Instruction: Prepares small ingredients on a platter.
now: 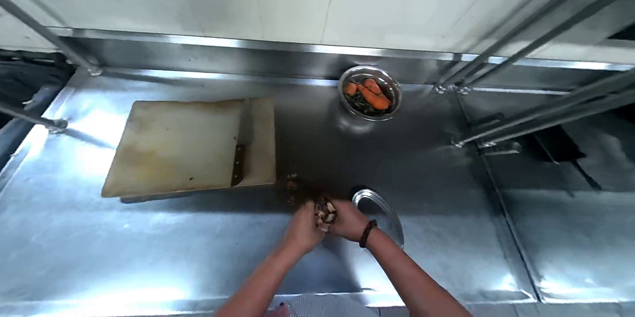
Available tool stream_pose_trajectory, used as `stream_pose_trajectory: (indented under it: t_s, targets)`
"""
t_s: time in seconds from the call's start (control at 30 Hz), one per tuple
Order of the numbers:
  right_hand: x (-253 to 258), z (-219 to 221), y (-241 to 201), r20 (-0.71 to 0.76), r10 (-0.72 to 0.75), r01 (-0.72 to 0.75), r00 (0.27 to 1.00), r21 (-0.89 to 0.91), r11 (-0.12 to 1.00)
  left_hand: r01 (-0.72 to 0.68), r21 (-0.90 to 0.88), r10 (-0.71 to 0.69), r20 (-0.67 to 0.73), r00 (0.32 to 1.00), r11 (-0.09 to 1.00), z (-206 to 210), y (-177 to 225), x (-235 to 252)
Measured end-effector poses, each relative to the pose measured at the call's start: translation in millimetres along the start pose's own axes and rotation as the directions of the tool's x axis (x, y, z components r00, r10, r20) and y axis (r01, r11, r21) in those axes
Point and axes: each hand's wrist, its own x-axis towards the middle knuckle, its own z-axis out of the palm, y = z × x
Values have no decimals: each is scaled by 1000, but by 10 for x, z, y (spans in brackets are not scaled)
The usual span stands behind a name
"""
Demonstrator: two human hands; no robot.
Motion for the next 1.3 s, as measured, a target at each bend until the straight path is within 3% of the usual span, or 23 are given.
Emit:
stream_pose_trajectory:
  t_s: [0.27,0.43,0.7,0.87,0.97,1.03,1.13,1.2,1.3]
  targets:
    - [-725,-22,937,-206,266,-238,942,152,959,-244,104,212,252,944,964,671,766,361]
    - [-871,6,1105,-211,447,-421,869,161,893,-193,128,156,255,954,973,805,1032,402]
    - [-1155,-43,1102,-276,450,-383,849,265,885,-180,125,167,108,980,976,322,913,310]
    - [-1257,-36,1048,-368,458,-386,809,255,887,-3,388,60,-137,989,922,-281,466,417]
    - [-1193,-64,837,-416,376,-329,828,183,927,66,492,4,-141,990,868,-535,176,504]
    - [-1038,-28,625,-360,264,-228,895,140,964,67,516,-28,-83,996,854,-564,10,447]
    - [-713,62,303,-142,148,-136,979,88,987,56,514,-43,-37,998,856,-435,-120,307]
    - [-478,160,129,-30,148,-146,989,53,988,41,465,-27,-37,999,885,-305,-166,191]
    - [-228,316,-83,15,203,-203,979,8,979,-19,334,25,-14,1000,942,-116,-259,1]
